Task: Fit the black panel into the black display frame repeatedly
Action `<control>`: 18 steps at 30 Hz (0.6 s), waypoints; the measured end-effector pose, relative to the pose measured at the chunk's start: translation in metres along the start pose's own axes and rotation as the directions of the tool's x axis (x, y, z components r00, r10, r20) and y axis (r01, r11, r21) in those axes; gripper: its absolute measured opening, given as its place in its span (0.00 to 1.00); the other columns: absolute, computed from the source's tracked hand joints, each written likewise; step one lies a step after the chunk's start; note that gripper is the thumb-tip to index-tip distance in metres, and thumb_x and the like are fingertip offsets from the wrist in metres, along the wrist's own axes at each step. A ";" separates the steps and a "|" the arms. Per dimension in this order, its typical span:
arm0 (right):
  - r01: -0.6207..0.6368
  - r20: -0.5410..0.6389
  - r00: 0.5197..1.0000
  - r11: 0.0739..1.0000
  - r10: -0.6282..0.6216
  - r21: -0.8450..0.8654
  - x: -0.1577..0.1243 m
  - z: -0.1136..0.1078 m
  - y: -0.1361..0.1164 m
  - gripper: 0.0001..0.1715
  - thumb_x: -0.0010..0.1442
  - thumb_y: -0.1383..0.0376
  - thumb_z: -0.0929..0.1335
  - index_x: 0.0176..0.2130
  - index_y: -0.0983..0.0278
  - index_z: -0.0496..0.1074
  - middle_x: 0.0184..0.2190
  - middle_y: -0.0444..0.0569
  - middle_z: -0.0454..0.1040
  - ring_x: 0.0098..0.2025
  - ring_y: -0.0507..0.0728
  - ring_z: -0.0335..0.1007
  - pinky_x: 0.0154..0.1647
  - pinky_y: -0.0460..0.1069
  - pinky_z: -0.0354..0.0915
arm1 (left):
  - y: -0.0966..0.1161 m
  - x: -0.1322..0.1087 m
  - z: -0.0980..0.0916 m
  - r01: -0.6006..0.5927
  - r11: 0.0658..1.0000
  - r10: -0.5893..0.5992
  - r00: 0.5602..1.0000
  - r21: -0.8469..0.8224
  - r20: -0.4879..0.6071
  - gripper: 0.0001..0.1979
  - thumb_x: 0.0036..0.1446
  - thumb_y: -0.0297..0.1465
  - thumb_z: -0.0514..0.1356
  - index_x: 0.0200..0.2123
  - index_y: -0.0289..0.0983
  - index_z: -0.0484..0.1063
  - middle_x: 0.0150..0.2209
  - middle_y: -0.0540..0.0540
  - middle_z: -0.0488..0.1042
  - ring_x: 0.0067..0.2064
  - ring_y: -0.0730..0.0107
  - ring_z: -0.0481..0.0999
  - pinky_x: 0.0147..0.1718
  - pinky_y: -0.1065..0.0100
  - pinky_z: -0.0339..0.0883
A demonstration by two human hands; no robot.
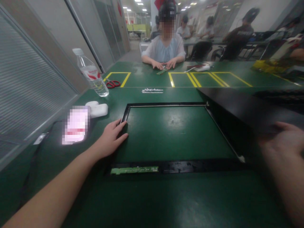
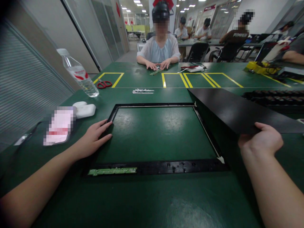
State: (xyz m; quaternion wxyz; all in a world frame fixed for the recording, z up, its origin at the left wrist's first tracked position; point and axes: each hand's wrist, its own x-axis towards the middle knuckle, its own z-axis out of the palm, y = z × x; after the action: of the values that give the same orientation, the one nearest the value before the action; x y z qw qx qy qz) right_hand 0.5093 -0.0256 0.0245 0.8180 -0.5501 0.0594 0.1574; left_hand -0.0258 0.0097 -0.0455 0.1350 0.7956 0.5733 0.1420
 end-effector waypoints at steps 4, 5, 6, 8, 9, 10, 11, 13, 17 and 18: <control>-0.019 -0.032 0.999 1.000 0.018 -0.014 0.007 0.001 0.004 0.14 0.54 0.81 0.62 0.27 0.64 0.66 0.36 0.47 0.71 0.32 0.50 0.72 0.21 0.42 0.72 | 0.001 0.001 0.000 0.007 1.000 -0.007 1.000 0.023 -0.006 0.40 0.66 0.54 0.51 0.71 0.34 0.67 0.74 0.29 0.63 0.73 0.33 0.60 0.70 0.34 0.53; -0.019 -0.024 1.000 1.000 0.018 -0.015 0.010 0.000 0.006 0.14 0.53 0.81 0.62 0.27 0.63 0.65 0.36 0.47 0.72 0.32 0.50 0.73 0.21 0.42 0.73 | 0.001 0.001 -0.001 0.009 0.999 -0.009 1.000 0.031 0.001 0.41 0.66 0.54 0.50 0.71 0.33 0.67 0.74 0.28 0.62 0.73 0.33 0.60 0.70 0.35 0.53; -0.019 -0.021 1.000 1.000 0.019 -0.016 0.012 -0.001 0.009 0.13 0.53 0.80 0.62 0.27 0.63 0.65 0.36 0.48 0.72 0.32 0.51 0.74 0.22 0.42 0.73 | 0.002 0.001 -0.001 0.008 0.999 -0.009 1.000 0.037 0.012 0.41 0.66 0.54 0.50 0.71 0.30 0.66 0.74 0.26 0.61 0.74 0.32 0.60 0.71 0.35 0.53; -0.025 -0.008 1.000 1.000 0.025 -0.017 0.017 -0.003 0.013 0.12 0.53 0.80 0.62 0.27 0.63 0.65 0.37 0.49 0.73 0.33 0.51 0.75 0.22 0.42 0.73 | 0.003 0.002 -0.003 0.006 0.999 -0.008 0.999 0.041 0.039 0.43 0.66 0.54 0.49 0.71 0.28 0.66 0.74 0.24 0.60 0.74 0.32 0.60 0.71 0.36 0.52; -0.030 -0.004 1.000 0.999 0.030 -0.018 0.019 -0.003 0.014 0.12 0.53 0.80 0.62 0.27 0.63 0.65 0.38 0.49 0.73 0.34 0.51 0.75 0.22 0.42 0.73 | 0.004 0.002 -0.003 0.005 0.999 -0.007 0.999 0.039 0.045 0.43 0.66 0.54 0.49 0.71 0.28 0.66 0.74 0.24 0.60 0.74 0.32 0.60 0.71 0.35 0.52; -0.037 0.000 0.999 0.999 0.037 -0.018 0.020 -0.003 0.015 0.13 0.53 0.80 0.62 0.28 0.63 0.65 0.38 0.50 0.74 0.34 0.51 0.75 0.22 0.42 0.73 | 0.004 0.002 -0.004 0.006 0.999 -0.008 0.999 0.037 0.042 0.43 0.66 0.54 0.49 0.71 0.29 0.66 0.74 0.25 0.61 0.74 0.31 0.60 0.71 0.35 0.52; -0.044 0.006 0.999 0.999 0.044 -0.017 0.021 -0.003 0.016 0.13 0.54 0.80 0.61 0.27 0.64 0.65 0.38 0.49 0.74 0.34 0.51 0.75 0.22 0.42 0.73 | 0.004 0.002 -0.004 0.007 0.999 -0.008 0.999 0.035 0.037 0.42 0.66 0.54 0.50 0.71 0.31 0.66 0.74 0.26 0.61 0.74 0.32 0.60 0.71 0.35 0.52; -0.055 0.016 0.998 0.998 0.055 -0.014 0.022 -0.003 0.017 0.13 0.54 0.79 0.61 0.28 0.64 0.66 0.37 0.49 0.74 0.35 0.51 0.75 0.22 0.42 0.73 | 0.004 0.001 -0.004 0.007 0.999 -0.008 1.000 0.031 0.030 0.41 0.66 0.54 0.50 0.72 0.33 0.66 0.74 0.28 0.62 0.73 0.32 0.60 0.71 0.34 0.52; -0.073 0.000 0.997 0.997 0.073 -0.018 0.023 -0.003 0.019 0.13 0.53 0.79 0.61 0.30 0.64 0.68 0.37 0.48 0.73 0.34 0.51 0.75 0.22 0.42 0.74 | 0.006 0.001 -0.005 0.017 0.999 -0.018 0.999 0.026 0.039 0.41 0.66 0.53 0.50 0.72 0.31 0.66 0.75 0.27 0.60 0.74 0.31 0.59 0.71 0.34 0.51; -0.083 -0.002 0.997 0.996 0.083 -0.022 0.023 -0.004 0.019 0.13 0.53 0.79 0.61 0.31 0.64 0.68 0.38 0.48 0.73 0.34 0.52 0.75 0.23 0.43 0.74 | 0.007 0.001 -0.005 0.018 1.000 -0.019 0.999 0.024 0.037 0.41 0.66 0.53 0.50 0.72 0.31 0.66 0.75 0.27 0.60 0.74 0.31 0.59 0.71 0.34 0.52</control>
State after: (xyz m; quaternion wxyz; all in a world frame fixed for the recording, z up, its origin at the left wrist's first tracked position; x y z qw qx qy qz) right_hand 0.5255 -0.0179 0.0001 0.8046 -0.5562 0.0808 0.1916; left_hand -0.0216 0.0090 -0.0381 0.1376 0.7943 0.5797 0.1188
